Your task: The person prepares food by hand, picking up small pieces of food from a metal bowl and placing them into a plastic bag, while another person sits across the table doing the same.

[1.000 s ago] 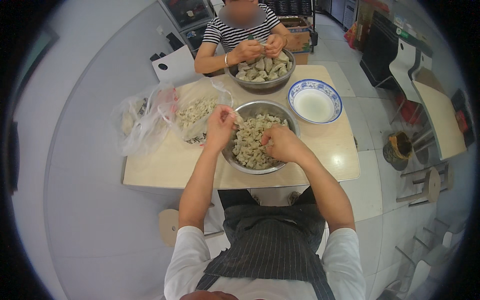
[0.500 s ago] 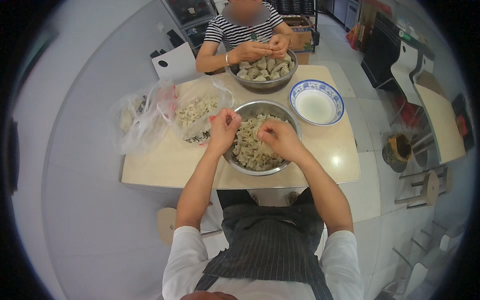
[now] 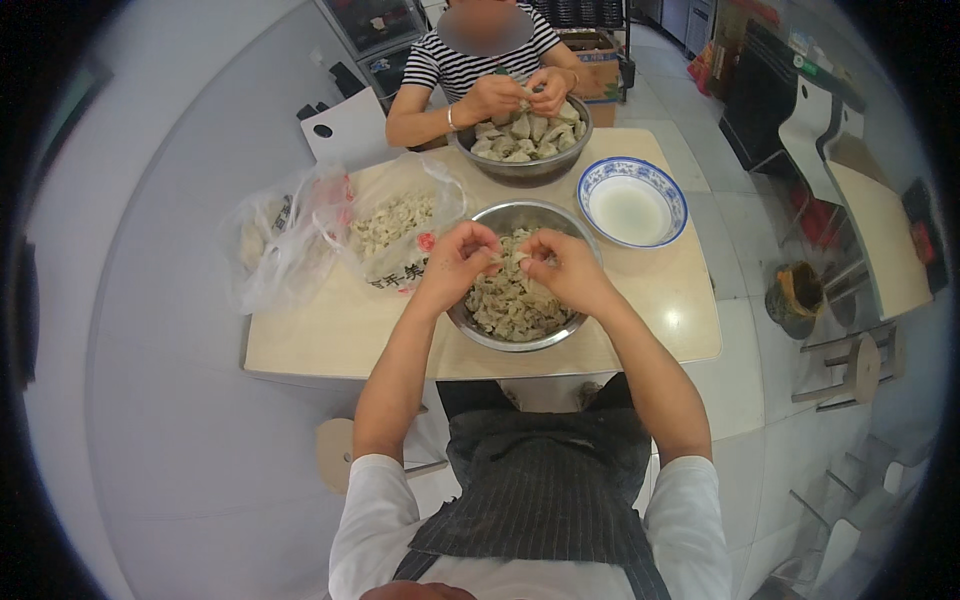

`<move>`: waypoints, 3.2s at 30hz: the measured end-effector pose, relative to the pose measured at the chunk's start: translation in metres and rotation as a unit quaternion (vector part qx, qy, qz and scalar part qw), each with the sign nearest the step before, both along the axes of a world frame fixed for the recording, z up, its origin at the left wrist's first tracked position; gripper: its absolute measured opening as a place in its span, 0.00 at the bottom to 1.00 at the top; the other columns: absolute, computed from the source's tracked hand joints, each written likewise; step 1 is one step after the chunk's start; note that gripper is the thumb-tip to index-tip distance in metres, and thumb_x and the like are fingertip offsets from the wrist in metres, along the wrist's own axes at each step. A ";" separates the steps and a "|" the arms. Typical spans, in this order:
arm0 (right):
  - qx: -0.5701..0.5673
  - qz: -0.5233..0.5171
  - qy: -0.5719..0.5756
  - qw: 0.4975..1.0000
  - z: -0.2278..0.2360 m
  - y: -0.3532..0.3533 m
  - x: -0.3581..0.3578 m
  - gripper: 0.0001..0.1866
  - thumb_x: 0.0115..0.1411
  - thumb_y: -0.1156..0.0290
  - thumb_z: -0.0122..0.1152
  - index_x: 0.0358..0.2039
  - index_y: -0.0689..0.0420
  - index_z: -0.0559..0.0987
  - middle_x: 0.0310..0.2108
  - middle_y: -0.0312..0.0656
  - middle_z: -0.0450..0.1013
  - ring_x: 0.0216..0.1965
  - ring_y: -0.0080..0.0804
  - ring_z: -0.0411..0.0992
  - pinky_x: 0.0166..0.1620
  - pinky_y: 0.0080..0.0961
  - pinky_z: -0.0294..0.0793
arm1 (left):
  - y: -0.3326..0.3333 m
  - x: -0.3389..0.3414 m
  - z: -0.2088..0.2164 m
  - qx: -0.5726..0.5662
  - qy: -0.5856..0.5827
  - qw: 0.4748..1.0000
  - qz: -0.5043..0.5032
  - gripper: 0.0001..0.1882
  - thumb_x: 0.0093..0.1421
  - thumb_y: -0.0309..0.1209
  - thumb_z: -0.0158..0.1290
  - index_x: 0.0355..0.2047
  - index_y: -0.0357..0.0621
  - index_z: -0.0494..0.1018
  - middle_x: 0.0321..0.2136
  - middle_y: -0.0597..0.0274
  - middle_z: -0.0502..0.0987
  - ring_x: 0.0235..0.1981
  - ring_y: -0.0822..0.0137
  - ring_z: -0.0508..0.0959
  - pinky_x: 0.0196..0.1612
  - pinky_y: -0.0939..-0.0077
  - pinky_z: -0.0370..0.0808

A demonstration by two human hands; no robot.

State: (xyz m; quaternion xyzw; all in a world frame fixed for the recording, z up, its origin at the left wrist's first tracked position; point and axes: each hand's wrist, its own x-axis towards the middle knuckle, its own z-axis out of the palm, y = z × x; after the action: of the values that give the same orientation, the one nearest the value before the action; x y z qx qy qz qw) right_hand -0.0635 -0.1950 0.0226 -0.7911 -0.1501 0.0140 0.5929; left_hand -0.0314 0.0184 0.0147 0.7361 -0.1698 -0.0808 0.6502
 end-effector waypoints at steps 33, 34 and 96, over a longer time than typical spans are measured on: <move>0.165 -0.077 0.000 0.983 -0.021 0.003 -0.011 0.14 0.50 0.81 0.68 0.35 0.59 0.73 0.36 0.34 0.71 0.39 0.24 0.69 0.46 0.21 0.69 | 0.002 0.010 0.016 0.112 -0.023 0.986 0.121 0.04 0.52 0.22 0.56 0.27 0.39 0.72 0.22 0.68 0.75 0.25 0.76 0.74 0.28 0.81 0.70; 0.184 -0.078 0.006 0.980 -0.019 0.004 -0.007 0.14 0.50 0.82 0.68 0.36 0.60 0.73 0.37 0.35 0.71 0.41 0.24 0.69 0.47 0.21 0.69 | 0.001 0.006 0.021 0.056 0.012 0.997 0.059 0.04 0.52 0.22 0.56 0.29 0.39 0.72 0.24 0.67 0.76 0.26 0.76 0.75 0.28 0.80 0.70; 0.236 -0.023 0.140 0.961 -0.015 0.003 0.004 0.06 0.61 0.77 0.60 0.38 0.57 0.73 0.27 0.33 0.72 0.25 0.17 0.70 0.25 0.15 0.68 | 0.001 0.001 0.013 0.189 -0.071 0.979 0.027 0.09 0.56 0.23 0.56 0.38 0.39 0.72 0.21 0.58 0.76 0.23 0.66 0.77 0.30 0.69 0.74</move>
State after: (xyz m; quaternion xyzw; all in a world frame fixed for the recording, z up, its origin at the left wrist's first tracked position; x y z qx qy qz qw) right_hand -0.0599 -0.1920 0.0076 -0.6222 -0.0467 0.0752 0.7779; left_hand -0.0306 0.0194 0.0280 0.8537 -0.1773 -0.0414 0.4879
